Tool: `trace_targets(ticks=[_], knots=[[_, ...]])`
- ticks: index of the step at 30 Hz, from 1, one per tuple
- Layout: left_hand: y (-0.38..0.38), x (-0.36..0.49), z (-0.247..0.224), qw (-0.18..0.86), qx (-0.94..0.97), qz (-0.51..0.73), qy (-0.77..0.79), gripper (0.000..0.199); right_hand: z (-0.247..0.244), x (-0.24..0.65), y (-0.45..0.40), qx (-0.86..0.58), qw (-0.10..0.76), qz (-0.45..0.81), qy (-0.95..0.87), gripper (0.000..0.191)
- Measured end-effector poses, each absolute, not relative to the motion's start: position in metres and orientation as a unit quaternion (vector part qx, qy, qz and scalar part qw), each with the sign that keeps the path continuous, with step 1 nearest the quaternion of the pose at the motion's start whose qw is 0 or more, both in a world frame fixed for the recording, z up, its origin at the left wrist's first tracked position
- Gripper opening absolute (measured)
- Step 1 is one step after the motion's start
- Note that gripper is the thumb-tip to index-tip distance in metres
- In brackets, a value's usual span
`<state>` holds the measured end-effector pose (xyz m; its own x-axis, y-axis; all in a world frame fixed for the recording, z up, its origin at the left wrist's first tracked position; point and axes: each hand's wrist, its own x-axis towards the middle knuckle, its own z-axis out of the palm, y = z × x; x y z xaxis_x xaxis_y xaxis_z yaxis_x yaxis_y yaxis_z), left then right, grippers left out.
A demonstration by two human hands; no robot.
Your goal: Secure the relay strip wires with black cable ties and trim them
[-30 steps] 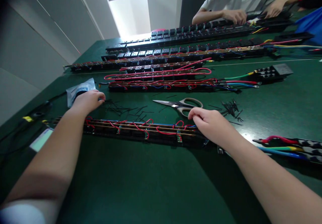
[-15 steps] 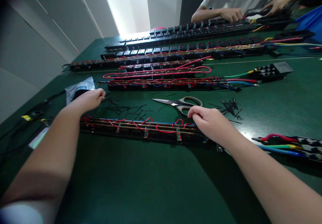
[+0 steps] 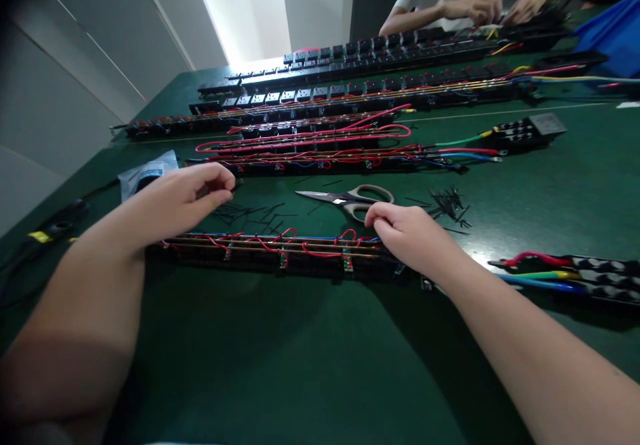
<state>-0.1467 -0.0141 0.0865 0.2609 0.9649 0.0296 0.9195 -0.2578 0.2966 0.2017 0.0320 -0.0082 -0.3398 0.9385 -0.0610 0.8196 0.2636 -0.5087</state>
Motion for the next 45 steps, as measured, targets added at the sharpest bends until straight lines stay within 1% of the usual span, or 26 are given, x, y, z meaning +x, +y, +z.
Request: trace_targets(ticks=[2, 5, 7, 10, 15, 23, 31, 36, 39, 45], knots=[[-0.028, -0.121, 0.085, 0.162, 0.815, 0.114, 0.545, 0.014, -0.009, 0.202, 0.032, -0.559, 0.130, 0.234, -0.785, 0.027], [-0.046, -0.083, 0.071, 0.205, 0.860, 0.067, 0.462, 0.013, -0.009, 0.201, 0.032, -0.556, 0.141, 0.227, -0.787, 0.027], [-0.054, -0.064, 0.057, 0.203, 0.879, 0.025, 0.431, 0.015, -0.009, 0.201, 0.032, -0.556, 0.145, 0.219, -0.789, 0.027], [-0.060, -0.049, 0.038, 0.171, 0.893, -0.018, 0.416, 0.018, -0.009, 0.200, 0.032, -0.558, 0.144, 0.217, -0.788, 0.028], [-0.063, -0.048, 0.023, 0.136, 0.909, -0.034, 0.392, 0.019, -0.009, 0.200, 0.030, -0.556, 0.143, 0.215, -0.790, 0.028], [-0.064, -0.049, 0.023, 0.106, 0.922, -0.042, 0.371, 0.014, -0.009, 0.201, 0.030, -0.554, 0.143, 0.218, -0.790, 0.027], [-0.064, -0.050, 0.022, 0.101, 0.925, -0.051, 0.363, 0.008, -0.008, 0.200, 0.028, -0.562, 0.138, 0.222, -0.785, 0.028], [-0.065, -0.051, 0.024, 0.108, 0.924, -0.060, 0.361, 0.011, -0.008, 0.199, 0.029, -0.561, 0.139, 0.224, -0.784, 0.027], [-0.065, -0.050, 0.026, 0.120, 0.923, -0.068, 0.358, 0.008, -0.008, 0.200, 0.029, -0.556, 0.144, 0.227, -0.786, 0.027], [-0.064, -0.047, 0.029, 0.153, 0.916, -0.081, 0.361, 0.018, -0.007, 0.200, 0.028, -0.548, 0.157, 0.227, -0.789, 0.026]])
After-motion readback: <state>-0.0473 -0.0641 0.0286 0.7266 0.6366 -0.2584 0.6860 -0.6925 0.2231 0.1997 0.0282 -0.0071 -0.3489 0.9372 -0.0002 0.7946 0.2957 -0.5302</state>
